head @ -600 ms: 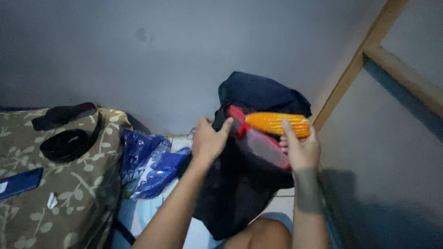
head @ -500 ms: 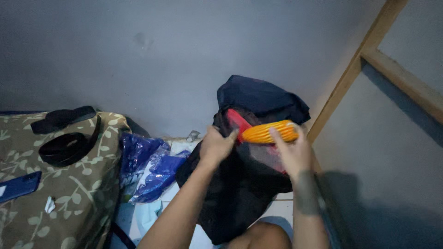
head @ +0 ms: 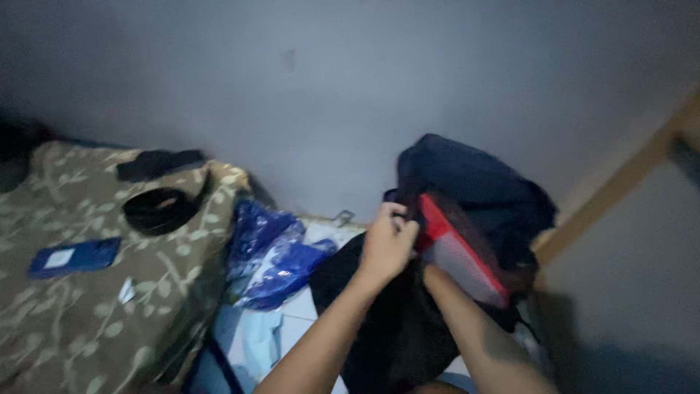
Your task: The person packs a dark backpack with various items from a nearby bed. They place a plastic-wrapped item, a small tube, a wallet, a belt, a smartphone, and several small boxes and bottles into the bag. The person then closes the bag and begins to unpack some of the items, placing them back on the bed.
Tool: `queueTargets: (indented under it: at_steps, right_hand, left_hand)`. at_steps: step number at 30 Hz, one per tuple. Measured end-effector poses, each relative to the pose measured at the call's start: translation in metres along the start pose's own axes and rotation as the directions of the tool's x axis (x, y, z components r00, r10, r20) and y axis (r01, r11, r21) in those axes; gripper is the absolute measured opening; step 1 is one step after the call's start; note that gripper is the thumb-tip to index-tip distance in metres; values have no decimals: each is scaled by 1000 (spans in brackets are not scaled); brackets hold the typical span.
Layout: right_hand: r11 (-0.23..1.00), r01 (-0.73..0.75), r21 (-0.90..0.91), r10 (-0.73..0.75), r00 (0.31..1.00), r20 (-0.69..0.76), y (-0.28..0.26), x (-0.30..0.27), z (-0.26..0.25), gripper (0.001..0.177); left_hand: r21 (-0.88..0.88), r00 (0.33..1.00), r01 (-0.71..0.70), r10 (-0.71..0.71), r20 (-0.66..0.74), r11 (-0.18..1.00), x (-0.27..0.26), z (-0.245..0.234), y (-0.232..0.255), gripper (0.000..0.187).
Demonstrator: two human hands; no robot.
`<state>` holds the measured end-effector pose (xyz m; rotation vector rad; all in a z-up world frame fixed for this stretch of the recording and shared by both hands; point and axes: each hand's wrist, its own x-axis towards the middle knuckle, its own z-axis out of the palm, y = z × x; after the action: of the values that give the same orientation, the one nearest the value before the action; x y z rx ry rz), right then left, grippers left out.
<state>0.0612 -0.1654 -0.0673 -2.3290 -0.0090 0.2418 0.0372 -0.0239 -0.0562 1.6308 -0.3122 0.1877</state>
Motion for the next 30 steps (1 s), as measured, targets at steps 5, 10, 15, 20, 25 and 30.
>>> queueTargets:
  at_steps: [5, 10, 15, 20, 25, 30]
  right_hand:
    - [968, -14, 252, 78, 966, -248, -1, 2, 6, 29]
    - [873, 328, 362, 13, 726, -688, -29, -44, 17, 25]
    - [788, 560, 255, -238, 659, -713, -72, -71, 111, 15]
    - [774, 233, 589, -105, 964, -243, -94, -14, 232, 22]
    - [772, 35, 635, -15, 999, -36, -59, 12, 308, 24]
    - [776, -57, 628, 84, 996, -13, -28, 33, 335, 25]
  left_hand:
    - [-275, 963, 103, -26, 269, 956, 3, -37, -15, 37]
    - [271, 948, 19, -104, 302, 962, -2, -152, -102, 36]
    - [623, 945, 279, -324, -43, 731, -6, -269, -224, 32]
    - [641, 979, 188, -94, -179, 744, -23, -300, -294, 51]
    - [659, 793, 548, -570, -213, 515, -11, -288, -297, 83]
    - [811, 905, 394, -336, -260, 433, -15, -292, -297, 77]
